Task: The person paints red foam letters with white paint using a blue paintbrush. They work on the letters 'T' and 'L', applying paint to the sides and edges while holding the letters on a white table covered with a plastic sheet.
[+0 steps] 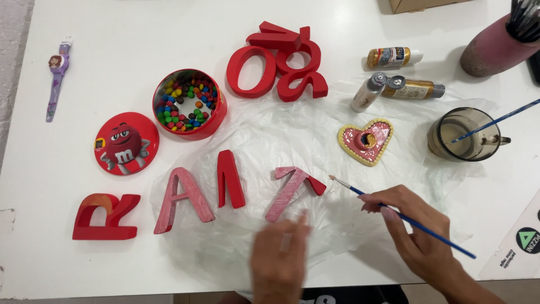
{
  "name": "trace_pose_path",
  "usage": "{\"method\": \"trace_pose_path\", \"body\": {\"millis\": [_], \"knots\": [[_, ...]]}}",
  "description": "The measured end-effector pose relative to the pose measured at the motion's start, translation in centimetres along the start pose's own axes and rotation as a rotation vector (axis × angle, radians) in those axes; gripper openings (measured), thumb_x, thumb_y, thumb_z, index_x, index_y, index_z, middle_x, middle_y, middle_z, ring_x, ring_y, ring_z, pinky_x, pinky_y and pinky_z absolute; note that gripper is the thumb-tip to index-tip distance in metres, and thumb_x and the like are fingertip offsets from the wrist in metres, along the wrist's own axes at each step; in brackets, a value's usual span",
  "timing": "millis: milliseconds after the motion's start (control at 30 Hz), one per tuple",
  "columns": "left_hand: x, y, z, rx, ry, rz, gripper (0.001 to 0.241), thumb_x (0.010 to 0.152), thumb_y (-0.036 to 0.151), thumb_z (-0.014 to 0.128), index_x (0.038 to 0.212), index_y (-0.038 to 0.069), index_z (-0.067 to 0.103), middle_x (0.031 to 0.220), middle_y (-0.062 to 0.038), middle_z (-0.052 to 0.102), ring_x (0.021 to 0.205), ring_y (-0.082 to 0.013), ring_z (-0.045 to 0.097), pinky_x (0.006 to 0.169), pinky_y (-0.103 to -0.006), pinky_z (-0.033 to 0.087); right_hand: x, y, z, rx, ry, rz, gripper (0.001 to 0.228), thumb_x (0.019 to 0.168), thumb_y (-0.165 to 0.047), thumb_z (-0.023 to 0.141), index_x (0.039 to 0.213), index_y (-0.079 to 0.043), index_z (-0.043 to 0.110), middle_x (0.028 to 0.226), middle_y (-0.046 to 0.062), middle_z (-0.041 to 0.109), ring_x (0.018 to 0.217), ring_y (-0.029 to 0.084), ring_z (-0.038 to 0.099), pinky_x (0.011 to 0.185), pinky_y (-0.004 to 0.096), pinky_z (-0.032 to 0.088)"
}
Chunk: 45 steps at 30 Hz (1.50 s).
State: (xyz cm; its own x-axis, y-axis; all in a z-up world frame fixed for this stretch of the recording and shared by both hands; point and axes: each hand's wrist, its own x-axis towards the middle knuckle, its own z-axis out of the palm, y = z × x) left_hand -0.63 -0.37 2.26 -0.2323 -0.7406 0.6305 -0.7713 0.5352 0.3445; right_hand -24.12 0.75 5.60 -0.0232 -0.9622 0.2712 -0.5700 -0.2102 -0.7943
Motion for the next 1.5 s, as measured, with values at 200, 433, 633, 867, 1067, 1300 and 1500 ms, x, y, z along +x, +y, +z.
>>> {"method": "trace_pose_path", "body": {"millis": [200,433,633,867,1067,1300,1500], "knots": [[-0.3,-1.1,-0.6,0.038,0.061,0.084,0.009,0.100,0.011,0.079,0.108,0.009,0.082,0.094,-0.005,0.069,0.082,-0.0210,0.065,0.073,-0.0357,0.053,1.1,0.4,-0.3,-0.055,-0.039,-0.019,0.021,0.107,-0.014,0.056,0.117,-0.006,0.072,0.098,0.004,0.081,0.087,0.014,0.080,0.080,0.025,0.061],[-3.0,-3.2,0.0,0.196,-0.002,-0.347,0.063,0.083,0.048,0.097,0.123,0.007,0.073,0.107,-0.008,0.064,0.091,-0.0263,0.060,0.084,-0.0390,0.055,1.9,0.4,0.2,-0.009,-0.077,-0.140,0.013,0.105,-0.006,0.058,0.113,-0.003,0.068,0.096,0.008,0.080,0.087,0.018,0.081,0.080,0.026,0.064],[-2.6,-3.8,0.2,0.201,-0.116,-0.363,0.047,0.087,0.042,0.095,0.113,0.011,0.071,0.099,-0.006,0.058,0.084,-0.0253,0.054,0.079,-0.0388,0.051,1.6,0.7,0.3,0.007,-0.057,-0.103,0.015,0.105,-0.005,0.057,0.115,-0.001,0.067,0.096,0.011,0.081,0.085,0.020,0.081,0.081,0.027,0.065],[-2.6,-3.7,0.5,0.203,-0.199,-0.408,0.047,0.093,0.058,0.084,0.101,0.014,0.068,0.093,-0.003,0.055,0.087,-0.0254,0.051,0.083,-0.0388,0.049,1.0,1.1,0.5,0.031,-0.029,-0.051,0.016,0.106,-0.003,0.055,0.115,0.002,0.066,0.098,0.015,0.079,0.088,0.023,0.085,0.083,0.029,0.070],[-2.4,-3.4,0.7,0.141,-0.259,-0.449,0.035,0.095,0.047,0.085,0.097,0.017,0.066,0.093,-0.001,0.057,0.089,-0.0271,0.053,0.077,-0.0435,0.044,0.4,1.3,0.3,0.015,-0.009,-0.005,0.017,0.107,-0.003,0.054,0.117,0.005,0.066,0.101,0.015,0.077,0.091,0.024,0.085,0.085,0.031,0.072],[-2.6,-3.3,0.8,0.158,-0.267,-0.470,0.045,0.091,0.059,0.083,0.102,0.018,0.068,0.097,0.000,0.061,0.092,-0.0262,0.054,0.081,-0.0428,0.044,0.2,1.5,-0.2,0.080,0.037,0.001,0.018,0.107,0.000,0.054,0.118,0.009,0.064,0.105,0.019,0.077,0.095,0.027,0.084,0.086,0.032,0.071],[-2.8,-3.5,1.2,0.150,-0.245,-0.479,0.037,0.093,0.049,0.085,0.103,0.017,0.069,0.099,-0.001,0.061,0.092,-0.0260,0.055,0.080,-0.0426,0.044,0.6,0.9,-0.1,0.044,0.000,-0.014,0.017,0.107,-0.004,0.056,0.116,0.005,0.067,0.104,0.017,0.080,0.094,0.024,0.084,0.084,0.030,0.068]]}}
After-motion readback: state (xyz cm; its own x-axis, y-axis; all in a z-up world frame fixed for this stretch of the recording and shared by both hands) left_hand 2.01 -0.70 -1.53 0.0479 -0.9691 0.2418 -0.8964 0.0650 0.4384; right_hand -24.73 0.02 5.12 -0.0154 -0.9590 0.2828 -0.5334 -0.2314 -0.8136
